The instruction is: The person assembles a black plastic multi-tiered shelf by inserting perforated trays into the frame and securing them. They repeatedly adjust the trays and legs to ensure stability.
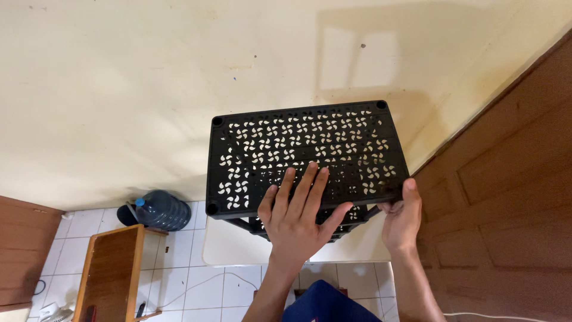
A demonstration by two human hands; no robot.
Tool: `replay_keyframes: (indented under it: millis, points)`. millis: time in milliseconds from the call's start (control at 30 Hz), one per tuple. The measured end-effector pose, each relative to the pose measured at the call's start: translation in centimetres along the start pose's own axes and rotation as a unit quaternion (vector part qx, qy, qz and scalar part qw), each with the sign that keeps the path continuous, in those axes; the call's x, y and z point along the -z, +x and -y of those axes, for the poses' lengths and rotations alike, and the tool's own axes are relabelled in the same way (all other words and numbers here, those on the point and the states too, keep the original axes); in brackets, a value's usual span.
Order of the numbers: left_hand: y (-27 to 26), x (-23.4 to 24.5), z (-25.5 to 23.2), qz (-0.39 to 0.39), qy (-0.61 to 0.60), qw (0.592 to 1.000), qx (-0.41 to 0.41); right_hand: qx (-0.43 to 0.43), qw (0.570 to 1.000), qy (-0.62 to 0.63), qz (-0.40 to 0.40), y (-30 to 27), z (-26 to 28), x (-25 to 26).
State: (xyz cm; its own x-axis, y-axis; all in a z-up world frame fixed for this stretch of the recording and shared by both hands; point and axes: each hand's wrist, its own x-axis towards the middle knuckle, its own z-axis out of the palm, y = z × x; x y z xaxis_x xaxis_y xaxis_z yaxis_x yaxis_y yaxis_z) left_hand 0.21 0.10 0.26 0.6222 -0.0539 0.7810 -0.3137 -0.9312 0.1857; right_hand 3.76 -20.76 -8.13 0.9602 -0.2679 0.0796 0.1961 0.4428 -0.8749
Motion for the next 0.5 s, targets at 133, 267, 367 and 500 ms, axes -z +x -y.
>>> replay_keyframes:
  millis: [133,267,367,500]
  points:
    - [-0.5,0.4,0.1,0.002,0.007,1.000,-0.003,-0.004,0.997,0.049,-0.051,-0.1,-2.6,1.8]
    - [-0.8,0.4,0.6,-0.002,0.017,1.000,-0.009,0.016,0.996,0.087,-0.016,-1.1,-4.3,3.2]
    - [-1.2,0.4,0.6,-0.012,0.030,0.999,-0.009,0.002,0.993,0.109,-0.035,-1.7,-5.3,4.3]
    - [-1.5,0.1,0.8,-0.021,0.033,0.999,-0.013,0.015,0.990,0.135,-0.027,-1.9,-6.4,5.4]
